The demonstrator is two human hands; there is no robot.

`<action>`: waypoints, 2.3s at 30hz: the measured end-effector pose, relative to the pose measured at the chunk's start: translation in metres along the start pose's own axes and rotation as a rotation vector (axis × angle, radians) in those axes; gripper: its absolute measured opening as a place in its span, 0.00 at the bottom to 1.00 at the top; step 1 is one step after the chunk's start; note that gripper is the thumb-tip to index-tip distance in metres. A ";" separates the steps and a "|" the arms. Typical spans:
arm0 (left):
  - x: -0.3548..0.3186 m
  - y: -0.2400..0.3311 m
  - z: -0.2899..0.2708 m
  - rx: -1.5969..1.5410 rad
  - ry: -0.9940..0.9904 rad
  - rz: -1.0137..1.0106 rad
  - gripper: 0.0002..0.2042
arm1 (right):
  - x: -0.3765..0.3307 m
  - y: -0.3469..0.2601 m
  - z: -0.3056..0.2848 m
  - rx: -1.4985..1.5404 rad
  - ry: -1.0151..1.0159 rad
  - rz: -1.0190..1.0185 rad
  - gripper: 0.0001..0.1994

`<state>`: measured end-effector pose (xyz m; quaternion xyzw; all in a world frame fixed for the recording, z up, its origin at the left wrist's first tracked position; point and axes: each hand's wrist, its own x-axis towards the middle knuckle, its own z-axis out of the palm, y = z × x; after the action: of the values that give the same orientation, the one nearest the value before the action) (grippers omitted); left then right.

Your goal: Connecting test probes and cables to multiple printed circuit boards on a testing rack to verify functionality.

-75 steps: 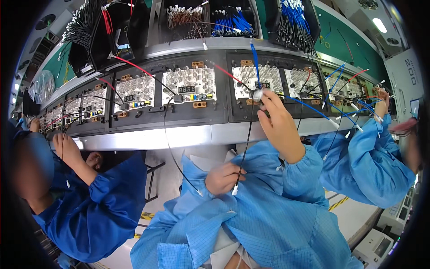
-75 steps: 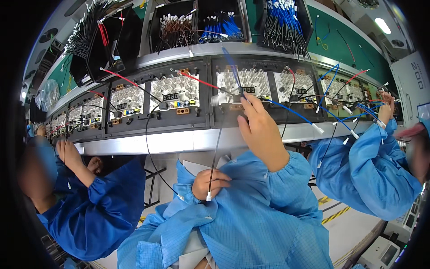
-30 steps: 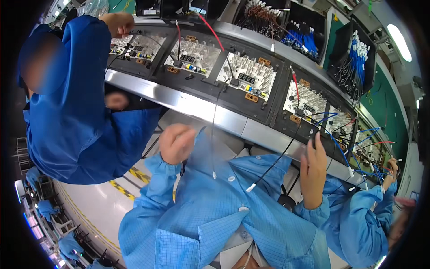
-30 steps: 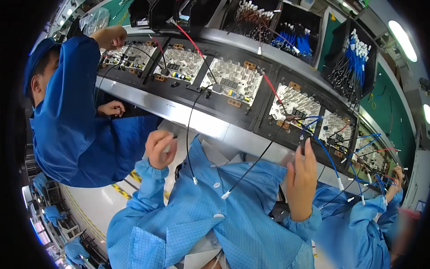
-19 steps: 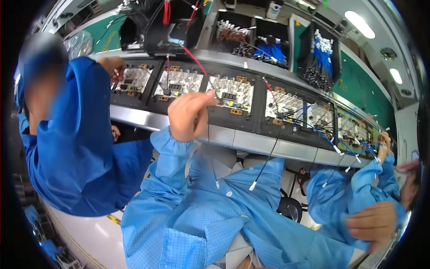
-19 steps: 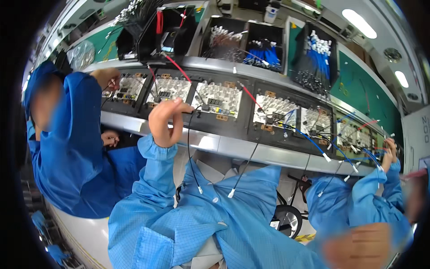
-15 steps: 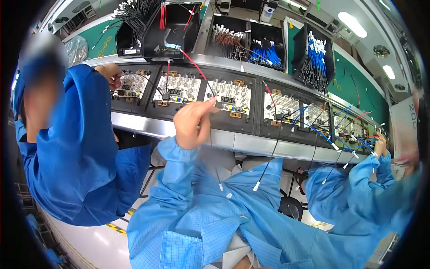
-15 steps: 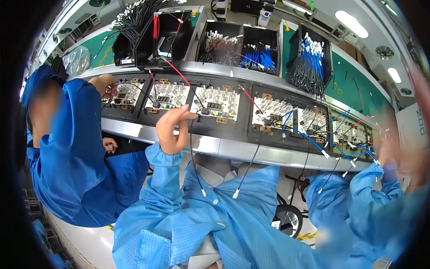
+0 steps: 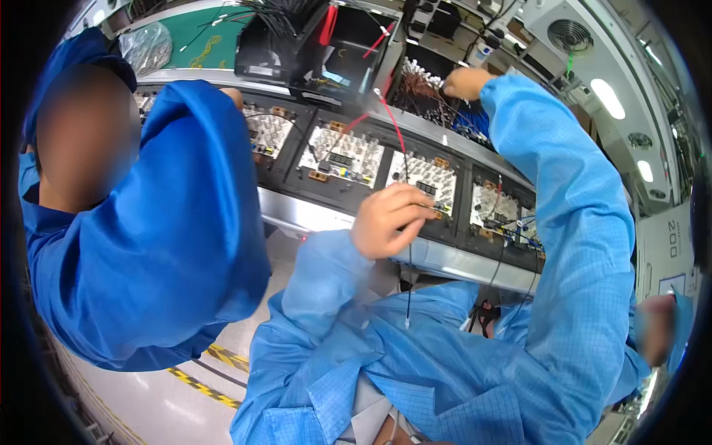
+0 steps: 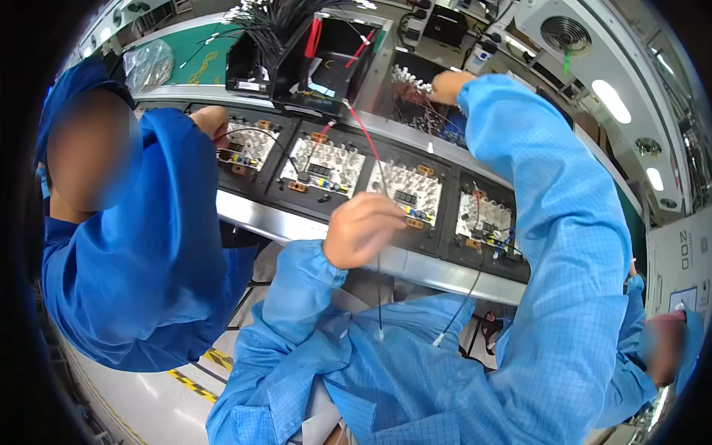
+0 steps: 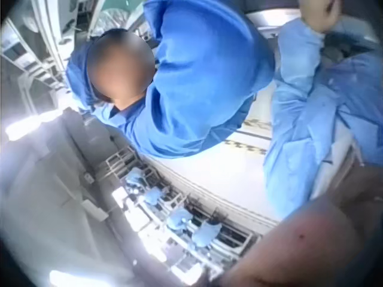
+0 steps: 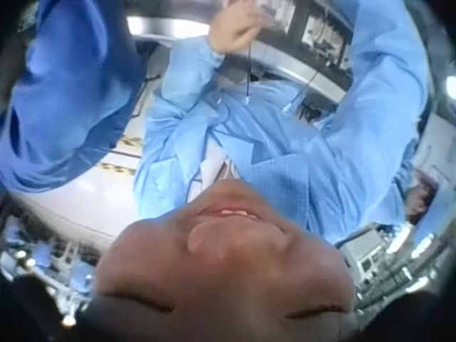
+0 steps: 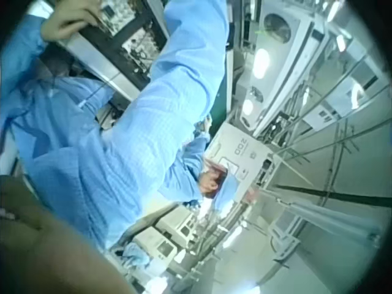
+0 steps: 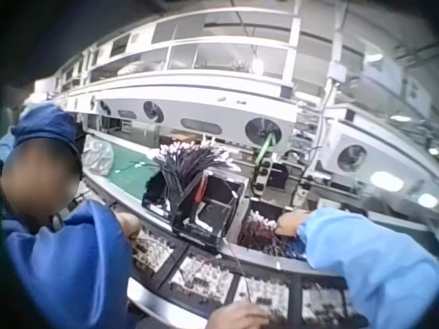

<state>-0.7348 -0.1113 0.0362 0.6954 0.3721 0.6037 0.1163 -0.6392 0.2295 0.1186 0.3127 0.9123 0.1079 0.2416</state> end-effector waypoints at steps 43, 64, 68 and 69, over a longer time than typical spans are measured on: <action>-0.002 -0.016 -0.009 0.002 0.062 -0.077 0.09 | 0.006 -0.029 0.010 -0.127 0.103 0.001 0.14; 0.001 -0.015 -0.011 0.095 0.010 -0.098 0.08 | -0.033 -0.025 0.029 -0.341 0.480 -1.060 0.09; 0.002 -0.014 -0.008 0.089 0.004 -0.107 0.08 | -0.033 -0.018 0.026 -0.251 0.545 -0.986 0.10; 0.002 -0.014 -0.009 0.088 0.007 -0.108 0.08 | -0.034 -0.018 0.021 -0.202 0.542 -0.913 0.10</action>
<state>-0.7483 -0.1032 0.0313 0.6766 0.4359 0.5819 0.1167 -0.6142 0.1956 0.1066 -0.1795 0.9701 0.1560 0.0489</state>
